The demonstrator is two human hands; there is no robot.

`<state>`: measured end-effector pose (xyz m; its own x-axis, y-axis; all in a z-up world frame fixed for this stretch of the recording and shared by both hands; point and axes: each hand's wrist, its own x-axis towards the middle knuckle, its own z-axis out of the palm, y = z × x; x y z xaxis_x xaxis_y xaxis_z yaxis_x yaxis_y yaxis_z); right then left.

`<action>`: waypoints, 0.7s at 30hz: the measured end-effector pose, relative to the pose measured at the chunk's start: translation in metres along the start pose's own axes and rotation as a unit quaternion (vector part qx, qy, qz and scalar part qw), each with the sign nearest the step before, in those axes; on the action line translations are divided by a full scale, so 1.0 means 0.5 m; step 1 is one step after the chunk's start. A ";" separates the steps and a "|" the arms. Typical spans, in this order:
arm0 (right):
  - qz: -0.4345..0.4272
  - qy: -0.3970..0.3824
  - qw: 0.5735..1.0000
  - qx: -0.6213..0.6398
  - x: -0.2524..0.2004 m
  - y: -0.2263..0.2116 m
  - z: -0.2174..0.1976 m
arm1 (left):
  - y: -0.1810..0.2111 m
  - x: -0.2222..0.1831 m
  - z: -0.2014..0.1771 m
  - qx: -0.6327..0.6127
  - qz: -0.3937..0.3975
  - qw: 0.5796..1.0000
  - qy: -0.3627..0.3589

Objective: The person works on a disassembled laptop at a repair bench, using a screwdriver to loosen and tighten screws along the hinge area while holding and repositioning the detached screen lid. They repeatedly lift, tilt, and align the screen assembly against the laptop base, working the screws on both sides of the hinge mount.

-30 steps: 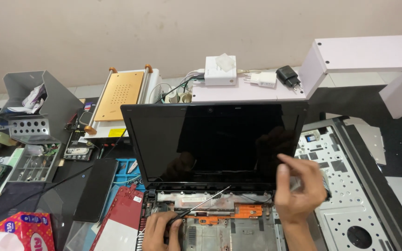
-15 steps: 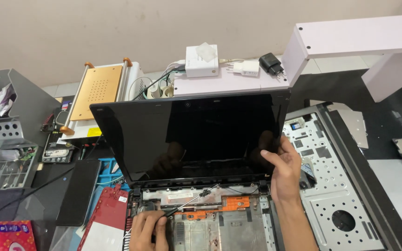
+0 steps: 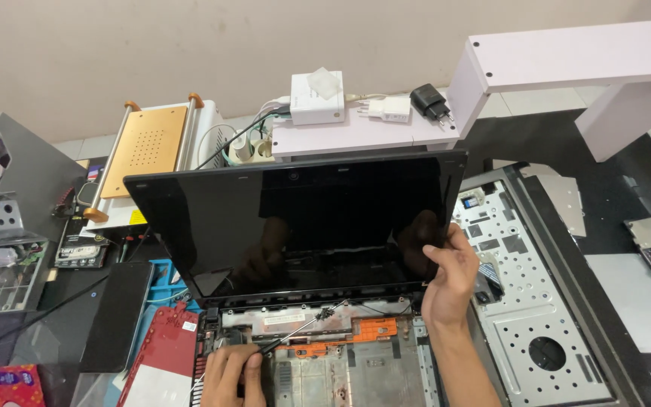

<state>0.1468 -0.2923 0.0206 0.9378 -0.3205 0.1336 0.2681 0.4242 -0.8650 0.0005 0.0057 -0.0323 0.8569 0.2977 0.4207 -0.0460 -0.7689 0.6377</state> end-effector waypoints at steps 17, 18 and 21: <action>0.064 -0.076 0.995 -0.006 0.031 -0.011 -0.033 | -0.058 -0.027 0.024 0.050 -0.024 0.998 -0.009; 0.074 -0.056 0.996 -0.009 0.031 -0.005 -0.037 | -0.053 -0.029 0.020 0.047 -0.029 0.998 -0.009; 0.077 -0.041 0.996 -0.009 0.034 0.004 -0.046 | -0.075 -0.031 0.032 0.034 0.001 0.999 0.009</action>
<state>0.1581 -0.3163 0.0098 0.9827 -0.1816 0.0369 0.1161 0.4481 -0.8864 -0.0031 0.0210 -0.0731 0.8477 0.3062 0.4331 -0.0117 -0.8056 0.5924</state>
